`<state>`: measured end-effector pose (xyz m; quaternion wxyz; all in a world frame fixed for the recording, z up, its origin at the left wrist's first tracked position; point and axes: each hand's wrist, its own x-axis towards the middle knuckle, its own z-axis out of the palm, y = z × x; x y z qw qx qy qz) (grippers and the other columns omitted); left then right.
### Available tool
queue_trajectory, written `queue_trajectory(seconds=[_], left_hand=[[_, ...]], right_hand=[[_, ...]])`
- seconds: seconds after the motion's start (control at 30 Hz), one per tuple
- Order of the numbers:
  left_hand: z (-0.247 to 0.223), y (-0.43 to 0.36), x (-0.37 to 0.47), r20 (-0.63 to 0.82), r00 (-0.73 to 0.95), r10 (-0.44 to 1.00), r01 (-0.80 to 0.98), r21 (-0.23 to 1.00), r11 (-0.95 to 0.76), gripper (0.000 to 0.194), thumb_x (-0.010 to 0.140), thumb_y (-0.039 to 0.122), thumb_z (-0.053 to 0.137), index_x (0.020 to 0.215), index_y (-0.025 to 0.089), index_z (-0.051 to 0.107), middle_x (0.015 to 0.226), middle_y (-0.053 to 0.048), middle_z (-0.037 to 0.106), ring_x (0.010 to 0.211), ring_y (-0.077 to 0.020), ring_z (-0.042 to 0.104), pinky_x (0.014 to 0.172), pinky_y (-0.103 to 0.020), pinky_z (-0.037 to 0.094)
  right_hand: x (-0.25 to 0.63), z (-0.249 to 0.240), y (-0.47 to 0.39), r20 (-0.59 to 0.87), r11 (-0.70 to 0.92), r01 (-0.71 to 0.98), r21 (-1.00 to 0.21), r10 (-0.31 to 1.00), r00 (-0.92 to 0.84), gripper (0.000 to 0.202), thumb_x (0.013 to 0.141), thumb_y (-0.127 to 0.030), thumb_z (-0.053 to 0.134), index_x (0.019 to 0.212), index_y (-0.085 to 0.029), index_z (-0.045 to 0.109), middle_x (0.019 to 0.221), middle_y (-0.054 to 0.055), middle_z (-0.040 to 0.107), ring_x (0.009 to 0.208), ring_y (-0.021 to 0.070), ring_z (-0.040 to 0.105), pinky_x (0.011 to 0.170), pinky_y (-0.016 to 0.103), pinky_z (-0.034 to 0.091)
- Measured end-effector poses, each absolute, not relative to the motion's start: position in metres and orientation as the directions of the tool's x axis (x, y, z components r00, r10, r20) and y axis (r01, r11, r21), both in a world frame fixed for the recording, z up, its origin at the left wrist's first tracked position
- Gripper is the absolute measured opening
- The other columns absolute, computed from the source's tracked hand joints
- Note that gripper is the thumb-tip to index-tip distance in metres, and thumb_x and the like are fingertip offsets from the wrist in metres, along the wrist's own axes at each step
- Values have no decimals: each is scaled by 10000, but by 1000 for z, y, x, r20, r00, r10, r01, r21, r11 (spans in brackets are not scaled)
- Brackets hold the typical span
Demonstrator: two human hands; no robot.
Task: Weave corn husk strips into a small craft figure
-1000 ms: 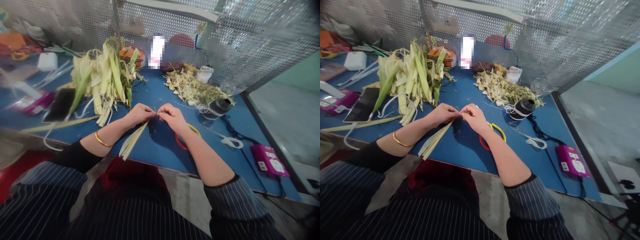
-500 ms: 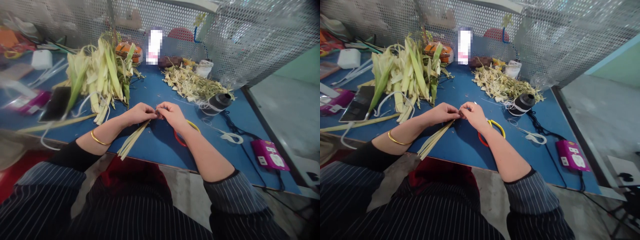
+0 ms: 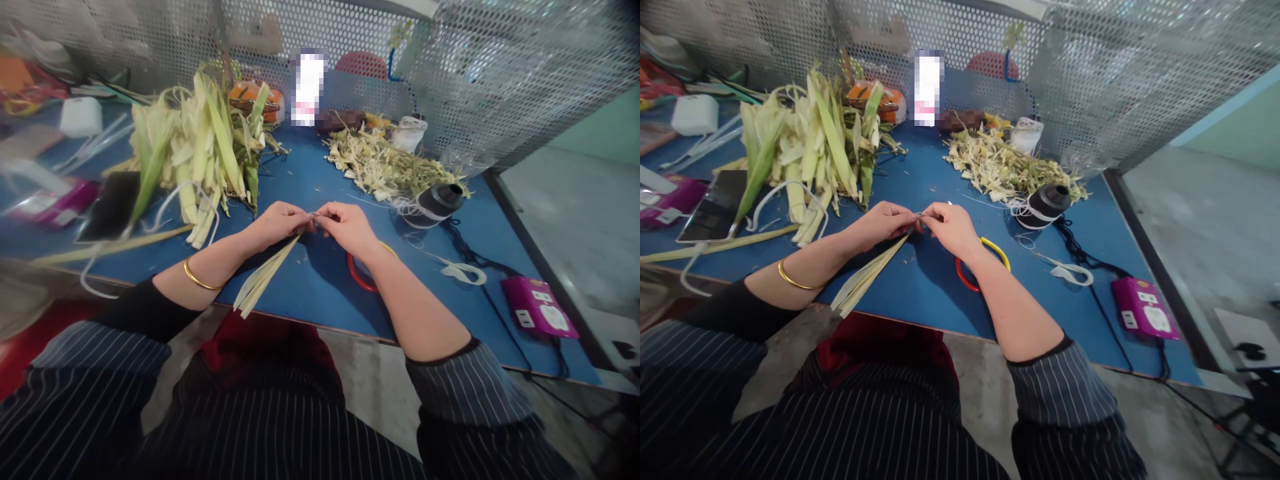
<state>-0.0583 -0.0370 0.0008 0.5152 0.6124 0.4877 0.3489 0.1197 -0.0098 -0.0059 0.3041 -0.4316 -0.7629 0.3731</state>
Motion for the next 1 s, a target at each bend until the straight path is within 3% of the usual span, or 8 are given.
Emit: queue_trajectory(seconds=[0.2, 0.47, 0.67, 0.77, 0.87, 1.0], left_hand=[[0, -37, -57, -87, 239, 967, 205, 978, 37, 257, 810, 304, 569, 694, 117, 703, 494, 40, 398, 442, -54, 294, 426, -222, 181], [-7, -31, -61, -129, 151, 980, 92, 989, 116, 228, 697, 312, 714, 815, 117, 727, 721, -53, 663, 473, -43, 412, 407, -195, 251], [-8, -30, -63, -106, 126, 986, 145, 986, 88, 232, 644, 270, 745, 820, 119, 733, 555, -2, 591, 453, -52, 405, 414, -199, 265], [-5, -31, -62, -39, 135, 990, 188, 982, 13, 219, 646, 263, 739, 801, 109, 726, 560, 3, 597, 463, -54, 420, 440, -200, 313], [-3, -32, -62, 32, 165, 986, 232, 970, -70, 198, 656, 235, 721, 798, 97, 722, 648, -30, 663, 526, -73, 506, 504, -207, 391], [-5, -30, -64, 139, 232, 963, 285, 937, -204, 156, 674, 193, 672, 787, 103, 731, 738, -61, 714, 668, -128, 616, 635, -237, 467]], right_hand=[[120, -4, -10, 121, 325, 497, -804, 909, -399, 176, 810, -305, 557, 710, -166, 602, 556, -26, 567, 479, 85, 483, 522, 230, 361], [118, 0, -15, 69, 299, 475, -828, 894, -443, 193, 825, -316, 542, 699, -174, 577, 518, -40, 524, 489, 87, 462, 535, 235, 354], [120, 2, -15, -28, 265, 461, -847, 844, -536, 167, 803, -276, 567, 675, -173, 600, 514, -38, 532, 484, 81, 489, 510, 219, 372], [121, -2, -11, 36, 225, 396, -890, 901, -432, 80, 778, -235, 590, 803, -165, 620, 691, -2, 644, 525, 81, 558, 537, 221, 434], [118, -7, -8, 85, 188, 268, -945, 932, -353, 220, 766, -143, 557, 983, -172, 583, 989, 54, 689, 577, 77, 614, 567, 231, 483], [113, -12, -10, 45, 183, 221, -958, 857, -513, 253, 772, -83, 507, 995, -178, 579, 925, 41, 704, 665, 107, 655, 657, 265, 528]])
